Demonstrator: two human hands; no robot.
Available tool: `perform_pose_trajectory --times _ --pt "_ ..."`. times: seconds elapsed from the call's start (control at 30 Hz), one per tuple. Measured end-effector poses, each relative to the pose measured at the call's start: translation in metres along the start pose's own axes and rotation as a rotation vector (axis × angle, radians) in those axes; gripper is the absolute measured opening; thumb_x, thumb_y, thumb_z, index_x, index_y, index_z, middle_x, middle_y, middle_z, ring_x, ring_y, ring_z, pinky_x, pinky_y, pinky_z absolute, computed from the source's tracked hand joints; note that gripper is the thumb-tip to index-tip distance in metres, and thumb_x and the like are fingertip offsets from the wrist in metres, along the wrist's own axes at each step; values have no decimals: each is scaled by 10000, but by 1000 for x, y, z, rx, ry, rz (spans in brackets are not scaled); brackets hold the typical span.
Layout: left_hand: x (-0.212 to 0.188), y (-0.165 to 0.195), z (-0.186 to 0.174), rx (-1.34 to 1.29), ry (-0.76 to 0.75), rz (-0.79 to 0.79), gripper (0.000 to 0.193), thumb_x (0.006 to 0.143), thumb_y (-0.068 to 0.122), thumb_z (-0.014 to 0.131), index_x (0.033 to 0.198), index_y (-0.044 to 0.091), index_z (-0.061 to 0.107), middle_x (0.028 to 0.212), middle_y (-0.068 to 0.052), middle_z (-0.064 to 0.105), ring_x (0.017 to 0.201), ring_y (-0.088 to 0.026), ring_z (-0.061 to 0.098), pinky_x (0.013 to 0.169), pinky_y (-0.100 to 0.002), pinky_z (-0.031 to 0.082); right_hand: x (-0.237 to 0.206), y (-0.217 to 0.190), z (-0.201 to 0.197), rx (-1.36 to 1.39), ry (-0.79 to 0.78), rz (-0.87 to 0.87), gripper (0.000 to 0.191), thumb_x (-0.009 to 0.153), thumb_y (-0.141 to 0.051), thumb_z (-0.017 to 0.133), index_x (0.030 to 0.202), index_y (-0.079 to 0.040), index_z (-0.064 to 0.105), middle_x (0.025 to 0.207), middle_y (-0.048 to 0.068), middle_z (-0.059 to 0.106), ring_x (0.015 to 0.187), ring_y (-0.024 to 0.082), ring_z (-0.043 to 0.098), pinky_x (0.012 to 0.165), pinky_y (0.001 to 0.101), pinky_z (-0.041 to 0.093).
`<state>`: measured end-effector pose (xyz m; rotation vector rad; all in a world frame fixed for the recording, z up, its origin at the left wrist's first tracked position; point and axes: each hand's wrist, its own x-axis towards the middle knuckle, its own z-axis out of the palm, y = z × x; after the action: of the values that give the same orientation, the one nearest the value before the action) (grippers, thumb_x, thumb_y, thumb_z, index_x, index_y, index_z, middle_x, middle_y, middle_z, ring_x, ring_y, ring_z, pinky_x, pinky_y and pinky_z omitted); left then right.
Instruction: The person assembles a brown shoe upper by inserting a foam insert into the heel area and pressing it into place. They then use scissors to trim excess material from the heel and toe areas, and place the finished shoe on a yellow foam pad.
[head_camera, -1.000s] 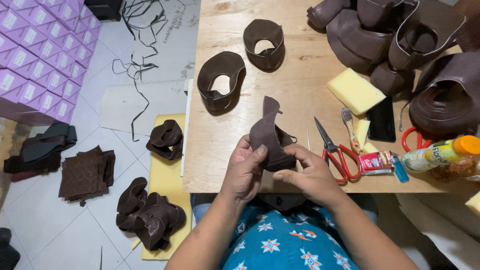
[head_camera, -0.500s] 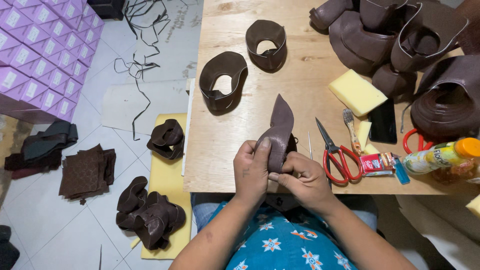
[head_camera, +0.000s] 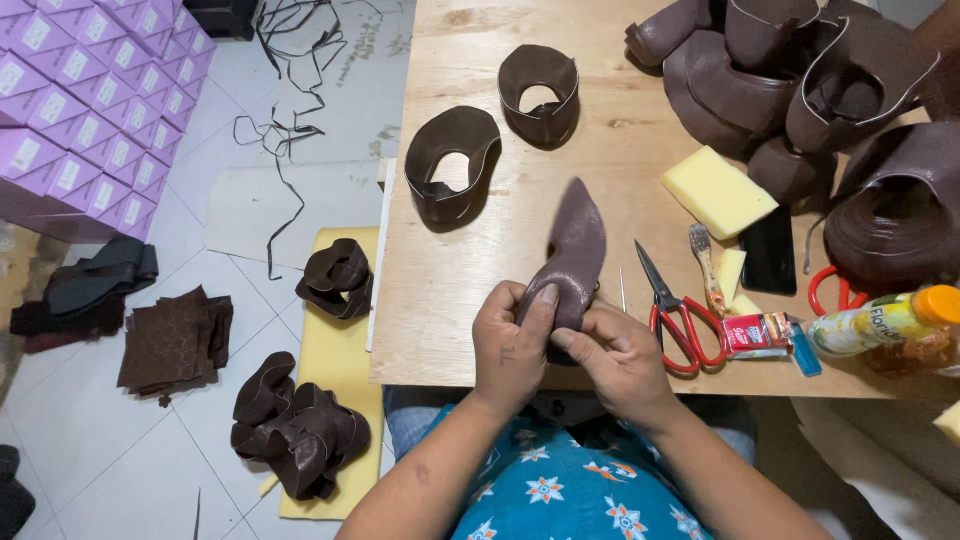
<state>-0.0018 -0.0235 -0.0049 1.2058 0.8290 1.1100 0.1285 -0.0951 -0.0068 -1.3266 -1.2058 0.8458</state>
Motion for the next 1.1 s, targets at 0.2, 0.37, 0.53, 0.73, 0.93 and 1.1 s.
perform_pose_trajectory --times 0.2,0.37,0.53,0.73,0.93,1.1 --pt "17 0 1 -61 180 -189 325 1022 284 613 812 39 575 711 -14 600 631 -61 495 552 -248 447 -2 -16 3 -225 -26 -140 148 879 -116 765 863 -12 661 823 52 657 695 123 589 606 254 462" --pt "29 2 -4 -570 253 -567 246 988 251 612 943 12 647 869 -90 700 748 -160 659 681 -320 567 -1 -30 4 -370 -134 -134 197 813 -138 790 870 -15 647 840 79 650 696 184 636 592 294 508" --pt "41 -3 -18 -713 176 -711 259 961 256 623 998 6 679 911 -121 723 801 -231 704 715 -392 604 2 -38 -3 -544 -234 -459 177 836 -120 757 945 -54 635 875 94 630 856 318 644 901 447 493" --pt "37 -14 -32 -460 27 -587 430 985 341 682 1167 -43 618 931 -118 694 798 -219 659 692 -362 568 6 -44 -6 -621 -346 -488 262 758 -89 733 1003 -72 640 927 115 624 967 348 618 974 460 470" --pt "20 -14 -71 410 -212 -190 696 853 349 775 1375 -10 485 1067 -117 650 935 -185 639 803 -310 542 12 -46 14 -976 -324 -567 335 692 -42 770 1014 -130 748 877 39 640 929 260 630 1049 505 392" --pt "25 -19 -113 -133 93 -201 561 893 224 604 1400 12 491 1115 -115 652 987 -232 639 828 -396 532 5 -42 25 -877 -124 -729 270 769 -65 789 1025 -127 728 1024 30 671 1016 231 646 1083 523 414"
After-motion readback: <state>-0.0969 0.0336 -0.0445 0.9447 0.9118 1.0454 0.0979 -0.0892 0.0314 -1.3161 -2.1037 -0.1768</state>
